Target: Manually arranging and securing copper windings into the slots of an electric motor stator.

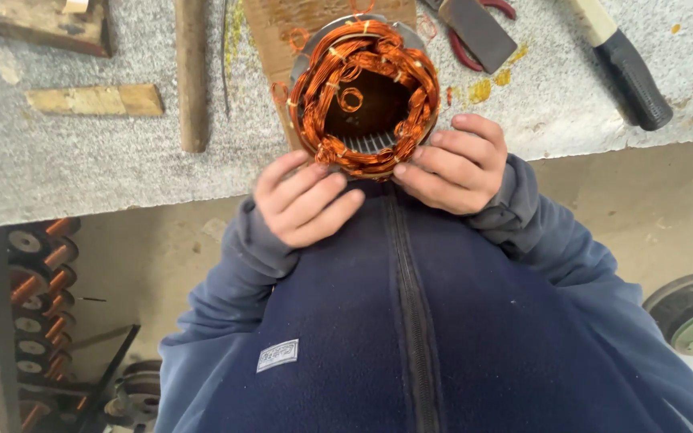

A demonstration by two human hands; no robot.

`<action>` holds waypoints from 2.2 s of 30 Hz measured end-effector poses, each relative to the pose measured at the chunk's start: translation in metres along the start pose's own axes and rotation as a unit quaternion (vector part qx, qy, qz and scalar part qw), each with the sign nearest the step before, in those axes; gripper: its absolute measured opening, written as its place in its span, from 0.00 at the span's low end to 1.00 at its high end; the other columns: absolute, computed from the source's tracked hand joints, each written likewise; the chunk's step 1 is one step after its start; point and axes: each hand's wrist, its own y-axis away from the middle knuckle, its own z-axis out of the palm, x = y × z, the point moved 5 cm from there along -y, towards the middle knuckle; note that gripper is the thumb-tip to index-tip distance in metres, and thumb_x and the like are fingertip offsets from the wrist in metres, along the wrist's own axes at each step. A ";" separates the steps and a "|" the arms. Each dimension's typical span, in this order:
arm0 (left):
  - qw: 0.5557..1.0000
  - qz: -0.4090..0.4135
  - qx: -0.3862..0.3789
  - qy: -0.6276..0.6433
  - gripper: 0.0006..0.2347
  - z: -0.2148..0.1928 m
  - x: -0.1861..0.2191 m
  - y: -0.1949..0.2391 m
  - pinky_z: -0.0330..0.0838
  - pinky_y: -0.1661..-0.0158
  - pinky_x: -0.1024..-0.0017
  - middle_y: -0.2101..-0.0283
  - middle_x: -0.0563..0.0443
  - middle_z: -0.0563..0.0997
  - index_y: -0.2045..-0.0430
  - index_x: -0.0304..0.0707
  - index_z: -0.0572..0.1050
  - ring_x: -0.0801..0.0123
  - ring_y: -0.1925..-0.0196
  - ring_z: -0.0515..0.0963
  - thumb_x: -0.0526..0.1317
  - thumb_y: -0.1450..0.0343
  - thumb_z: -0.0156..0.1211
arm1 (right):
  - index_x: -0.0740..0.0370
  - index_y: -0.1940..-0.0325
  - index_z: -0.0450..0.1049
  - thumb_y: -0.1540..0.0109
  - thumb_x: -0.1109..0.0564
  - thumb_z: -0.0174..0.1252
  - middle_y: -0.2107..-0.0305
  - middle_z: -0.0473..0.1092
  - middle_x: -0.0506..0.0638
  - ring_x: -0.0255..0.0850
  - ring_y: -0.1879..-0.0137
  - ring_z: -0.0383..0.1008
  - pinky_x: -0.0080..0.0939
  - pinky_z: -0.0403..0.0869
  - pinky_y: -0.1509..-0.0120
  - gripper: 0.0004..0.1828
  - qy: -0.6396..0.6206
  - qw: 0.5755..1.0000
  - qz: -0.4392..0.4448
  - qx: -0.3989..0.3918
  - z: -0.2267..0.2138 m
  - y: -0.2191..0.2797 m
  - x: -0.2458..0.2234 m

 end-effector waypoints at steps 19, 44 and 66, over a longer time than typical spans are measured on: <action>0.987 -0.024 0.014 -0.155 0.18 0.036 -0.006 0.030 0.60 0.30 0.46 0.43 0.58 0.67 0.40 0.69 0.77 0.67 0.36 0.68 0.42 0.24 0.68 | 0.50 0.47 0.84 0.39 0.62 0.72 0.53 0.72 0.45 0.43 0.42 0.72 0.54 0.69 0.27 0.16 0.003 0.997 -0.069 -0.039 0.009 0.014 0.003; 0.853 -0.362 0.047 0.373 0.06 0.020 -0.101 -0.042 0.77 0.42 0.72 0.50 0.52 0.80 0.50 0.30 0.77 0.75 0.46 0.80 0.35 0.18 0.61 | 0.69 0.44 0.78 0.26 0.61 0.58 0.46 0.75 0.56 0.42 0.42 0.76 0.39 0.74 0.36 0.09 -0.372 0.883 0.274 -0.077 0.020 -0.032 0.104; 0.912 -0.320 -0.034 0.255 0.03 0.009 -0.115 -0.070 0.78 0.59 0.73 0.63 0.48 0.82 0.57 0.31 0.80 0.71 0.62 0.83 0.31 0.22 0.64 | 0.71 0.54 0.77 0.31 0.68 0.64 0.55 0.77 0.56 0.40 0.54 0.80 0.37 0.78 0.49 0.03 -0.232 0.927 0.240 -0.168 0.002 -0.077 0.099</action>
